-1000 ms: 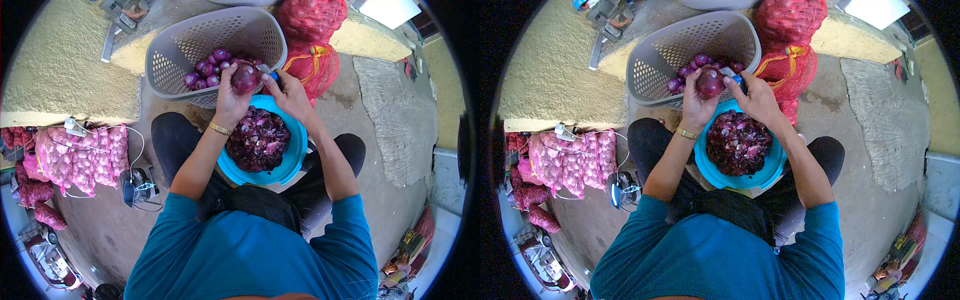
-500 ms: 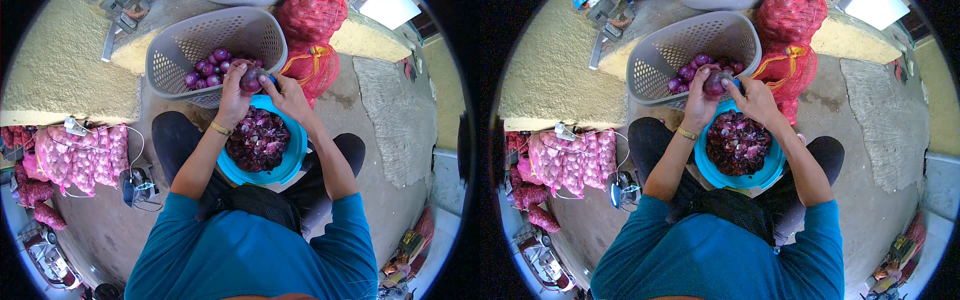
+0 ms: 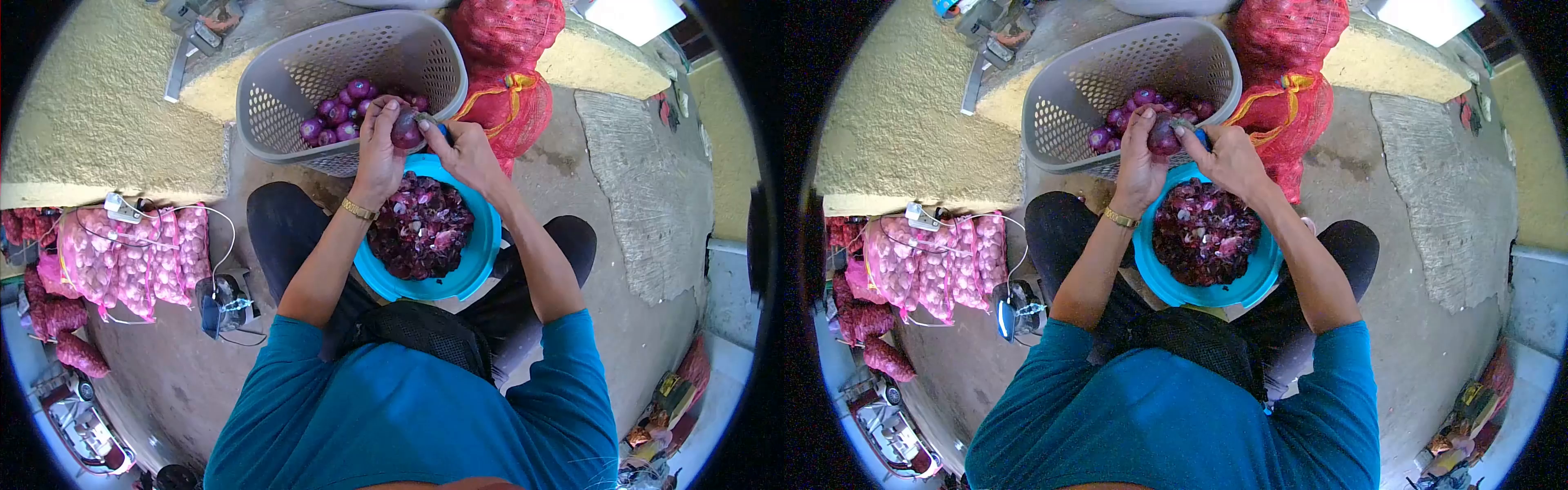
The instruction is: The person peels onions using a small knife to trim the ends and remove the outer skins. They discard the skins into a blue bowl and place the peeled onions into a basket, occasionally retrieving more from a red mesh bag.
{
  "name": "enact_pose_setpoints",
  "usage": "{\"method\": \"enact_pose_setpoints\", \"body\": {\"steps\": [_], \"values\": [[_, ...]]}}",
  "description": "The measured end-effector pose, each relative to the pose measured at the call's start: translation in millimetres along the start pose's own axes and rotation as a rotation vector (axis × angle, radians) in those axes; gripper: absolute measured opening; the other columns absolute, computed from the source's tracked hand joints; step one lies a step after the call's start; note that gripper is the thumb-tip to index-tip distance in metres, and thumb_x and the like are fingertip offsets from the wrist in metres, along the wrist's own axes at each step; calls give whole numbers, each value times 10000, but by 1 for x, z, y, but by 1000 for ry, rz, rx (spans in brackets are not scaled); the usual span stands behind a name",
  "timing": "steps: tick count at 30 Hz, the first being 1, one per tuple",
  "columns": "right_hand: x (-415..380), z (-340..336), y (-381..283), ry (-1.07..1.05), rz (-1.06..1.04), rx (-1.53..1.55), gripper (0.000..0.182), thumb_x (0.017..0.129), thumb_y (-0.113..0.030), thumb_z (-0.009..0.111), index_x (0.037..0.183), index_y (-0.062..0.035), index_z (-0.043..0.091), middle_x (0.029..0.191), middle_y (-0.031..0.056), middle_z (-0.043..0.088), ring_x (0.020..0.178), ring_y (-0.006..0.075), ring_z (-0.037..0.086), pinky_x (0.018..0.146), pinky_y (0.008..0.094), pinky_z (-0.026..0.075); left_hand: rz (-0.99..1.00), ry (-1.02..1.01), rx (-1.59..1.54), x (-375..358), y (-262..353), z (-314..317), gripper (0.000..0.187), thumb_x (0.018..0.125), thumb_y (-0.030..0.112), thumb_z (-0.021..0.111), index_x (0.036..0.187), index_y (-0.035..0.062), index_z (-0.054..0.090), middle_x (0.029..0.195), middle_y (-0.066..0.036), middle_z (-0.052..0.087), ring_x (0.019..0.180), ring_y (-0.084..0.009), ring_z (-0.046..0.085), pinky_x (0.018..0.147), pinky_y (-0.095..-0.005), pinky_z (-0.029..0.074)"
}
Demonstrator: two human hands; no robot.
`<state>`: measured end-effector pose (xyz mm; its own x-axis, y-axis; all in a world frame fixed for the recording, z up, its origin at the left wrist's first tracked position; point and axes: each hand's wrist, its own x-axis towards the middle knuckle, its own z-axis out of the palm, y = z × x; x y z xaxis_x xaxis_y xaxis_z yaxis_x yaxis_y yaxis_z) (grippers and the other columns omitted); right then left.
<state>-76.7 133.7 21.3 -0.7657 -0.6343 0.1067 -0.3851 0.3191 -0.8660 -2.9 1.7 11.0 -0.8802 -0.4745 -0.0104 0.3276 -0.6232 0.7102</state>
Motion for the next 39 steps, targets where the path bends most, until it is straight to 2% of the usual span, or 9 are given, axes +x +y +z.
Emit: {"method": "enact_pose_setpoints", "body": {"steps": [6,9,14,17,26,30,31,32,39], "values": [[-7,-12,-9,-46,-298,-263,413,848,-399,660,692,-19,618,558,212,541,502,379,561,485,458,430,-61,20,-56,2,-8,-10,158,968,251,561,1025,103,564,939,-30,616,872,-124,615,797,-320,535],[-16,-17,-17,-177,-512,-339,387,822,-421,673,723,-51,617,570,194,559,547,392,580,512,474,459,-159,84,-158,8,-10,-21,258,969,313,550,1046,67,565,972,-80,651,979,-209,624,909,-364,505],[-17,-28,-17,-105,-507,-382,380,812,-447,677,717,-84,616,538,164,540,521,367,572,500,461,453,-174,5,-265,6,0,-14,335,954,364,566,1084,57,539,1077,-157,633,1105,-305,595,1017,-438,462],[-17,-36,-22,-257,-573,-481,382,804,-456,683,707,-92,617,531,156,531,514,358,568,483,455,437,-272,32,-417,3,4,-12,224,946,293,594,1049,97,568,1056,-70,626,1048,-245,610,990,-476,481],[-25,-43,-17,-379,-511,-443,425,750,-497,727,739,-86,622,558,166,532,567,351,584,528,414,453,-270,-115,-297,5,16,-16,192,953,256,577,1077,110,562,1126,-93,627,1067,-277,610,904,-423,530],[-24,-20,-23,-25,-273,-25,326,753,-308,793,861,-46,631,642,102,602,581,199,601,559,344,468,-201,-135,-240,4,2,-12,337,969,262,547,1207,25,531,1235,-188,588,1164,-281,567,1020,-434,453],[-23,-13,-23,111,-206,194,302,757,-234,806,898,-32,630,672,70,621,593,136,589,565,320,466,-177,-86,-278,-1,5,1,236,945,207,590,1137,86,522,1172,-145,613,1094,-261,604,879,-388,514],[-22,-10,-24,111,-206,193,302,757,-234,806,898,-32,630,672,70,621,593,136,589,565,320,466,-153,-38,-317,-3,7,8,188,921,152,632,1066,148,513,1109,-103,639,1023,-240,641,738,-342,574],[-14,-5,-6,88,-64,208,293,783,-166,789,1002,-13,668,615,-14,543,580,52,446,544,260,406,-150,-78,-269,-2,-2,-3,248,907,124,648,1094,133,486,1134,-98,610,1029,-202,632,776,-334,569]]}}
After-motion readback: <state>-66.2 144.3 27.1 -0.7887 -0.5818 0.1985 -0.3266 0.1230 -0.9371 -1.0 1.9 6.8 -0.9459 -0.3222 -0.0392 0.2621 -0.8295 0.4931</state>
